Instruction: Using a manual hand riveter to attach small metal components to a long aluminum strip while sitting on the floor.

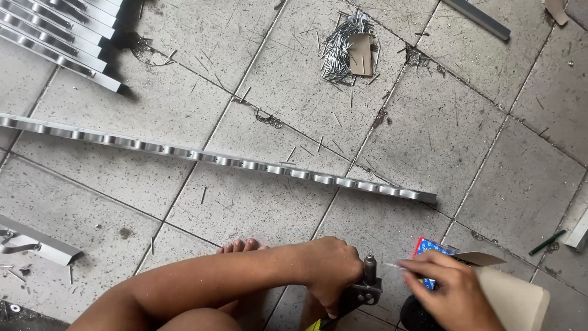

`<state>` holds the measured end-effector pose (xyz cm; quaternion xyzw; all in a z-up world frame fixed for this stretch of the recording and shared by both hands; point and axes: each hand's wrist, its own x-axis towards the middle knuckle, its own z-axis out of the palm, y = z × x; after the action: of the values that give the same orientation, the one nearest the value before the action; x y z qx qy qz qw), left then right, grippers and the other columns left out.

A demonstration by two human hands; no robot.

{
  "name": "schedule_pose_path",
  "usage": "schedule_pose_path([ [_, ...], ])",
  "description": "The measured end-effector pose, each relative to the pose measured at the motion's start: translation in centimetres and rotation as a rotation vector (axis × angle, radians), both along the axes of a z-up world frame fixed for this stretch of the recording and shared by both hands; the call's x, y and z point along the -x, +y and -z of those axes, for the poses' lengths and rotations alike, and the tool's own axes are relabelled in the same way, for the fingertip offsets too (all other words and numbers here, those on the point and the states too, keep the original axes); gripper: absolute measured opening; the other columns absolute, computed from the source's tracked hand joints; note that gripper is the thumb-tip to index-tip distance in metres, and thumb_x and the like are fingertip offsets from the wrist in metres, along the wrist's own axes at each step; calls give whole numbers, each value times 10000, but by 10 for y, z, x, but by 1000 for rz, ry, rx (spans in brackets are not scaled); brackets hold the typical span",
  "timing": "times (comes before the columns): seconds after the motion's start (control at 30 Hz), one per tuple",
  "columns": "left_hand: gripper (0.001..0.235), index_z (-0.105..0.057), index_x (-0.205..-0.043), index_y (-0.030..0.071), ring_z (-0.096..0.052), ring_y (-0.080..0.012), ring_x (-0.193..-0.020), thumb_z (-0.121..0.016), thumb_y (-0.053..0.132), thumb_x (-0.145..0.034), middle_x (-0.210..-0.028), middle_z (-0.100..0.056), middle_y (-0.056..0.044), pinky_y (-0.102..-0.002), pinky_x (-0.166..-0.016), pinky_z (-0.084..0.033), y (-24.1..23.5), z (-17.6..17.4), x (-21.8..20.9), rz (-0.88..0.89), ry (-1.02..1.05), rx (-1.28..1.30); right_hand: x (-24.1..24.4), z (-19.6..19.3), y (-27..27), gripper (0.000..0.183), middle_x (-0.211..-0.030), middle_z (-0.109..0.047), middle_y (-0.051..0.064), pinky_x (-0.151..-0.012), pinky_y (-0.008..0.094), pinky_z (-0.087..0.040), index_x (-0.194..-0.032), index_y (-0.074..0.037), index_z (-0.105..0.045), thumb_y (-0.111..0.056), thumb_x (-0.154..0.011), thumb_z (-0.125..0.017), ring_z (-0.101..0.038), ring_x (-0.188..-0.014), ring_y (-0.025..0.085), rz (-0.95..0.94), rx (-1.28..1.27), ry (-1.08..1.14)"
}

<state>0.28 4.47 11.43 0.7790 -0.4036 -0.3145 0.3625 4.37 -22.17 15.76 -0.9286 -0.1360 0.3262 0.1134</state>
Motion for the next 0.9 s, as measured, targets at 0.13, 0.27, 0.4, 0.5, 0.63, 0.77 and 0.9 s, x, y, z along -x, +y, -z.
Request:
schedule_pose_path([
  [0.13, 405, -758, -893, 114, -747, -230, -726, -896, 358, -601, -824, -793, -62, -332, -730, -590, 1, -14, 2, 15, 45, -68, 0, -39, 61, 162, -728, -840, -26, -557, 222, -606, -822, -111, -876, -121, -667, -831, -757, -610, 75, -37, -439, 13],
  [0.27, 438, -769, -882, 79, -737, -228, -724, -911, 388, -605, -834, -790, -79, -336, -754, -590, 4, -19, 4, 43, 22, -116, -4, -42, 78, 95, -814, -834, -16, -532, 216, -588, -829, -105, -814, -116, -743, -775, -743, -618, 75, -63, -520, -40],
  [0.4, 411, -769, -886, 87, -732, -202, -702, -909, 360, -613, -799, -798, -58, -311, -725, -586, 3, -19, 4, 42, 35, -129, -4, -30, 84, 136, -804, -872, -1, -443, 202, -572, -866, -99, -811, -85, -768, -718, -734, -516, 66, -65, -543, -18],
  [0.5, 369, -770, -862, 103, -720, -186, -688, -905, 353, -626, -798, -801, -32, -302, -708, -580, -1, -16, 5, 52, 32, -120, -3, -23, 75, 172, -753, -873, 4, -431, 211, -574, -920, -99, -798, -92, -788, -687, -725, -487, 71, -37, -510, -31],
  [0.63, 375, -767, -898, 96, -720, -166, -652, -894, 361, -665, -792, -803, -40, -262, -654, -580, -3, -13, 4, 74, 37, -137, -4, -25, 75, 147, -699, -869, -4, -383, 207, -466, -916, -98, -781, -114, -828, -665, -641, -419, 59, -3, -574, -28],
  [0.77, 412, -767, -904, 92, -734, -224, -673, -893, 369, -626, -794, -791, -71, -318, -660, -594, -1, -14, 5, 68, 32, -123, -2, -21, 75, 195, -769, -890, 2, -439, 217, -577, -934, -101, -808, -112, -794, -673, -733, -492, 80, 21, -473, 2],
  [0.9, 402, -756, -914, 80, -725, -200, -688, -880, 385, -684, -797, -791, -57, -305, -680, -602, -1, -14, 3, 167, 53, -175, 0, -22, 81, 191, -776, -892, 41, -512, 210, -679, -931, -70, -822, -103, -792, -694, -808, -559, 106, 113, -476, 88],
])
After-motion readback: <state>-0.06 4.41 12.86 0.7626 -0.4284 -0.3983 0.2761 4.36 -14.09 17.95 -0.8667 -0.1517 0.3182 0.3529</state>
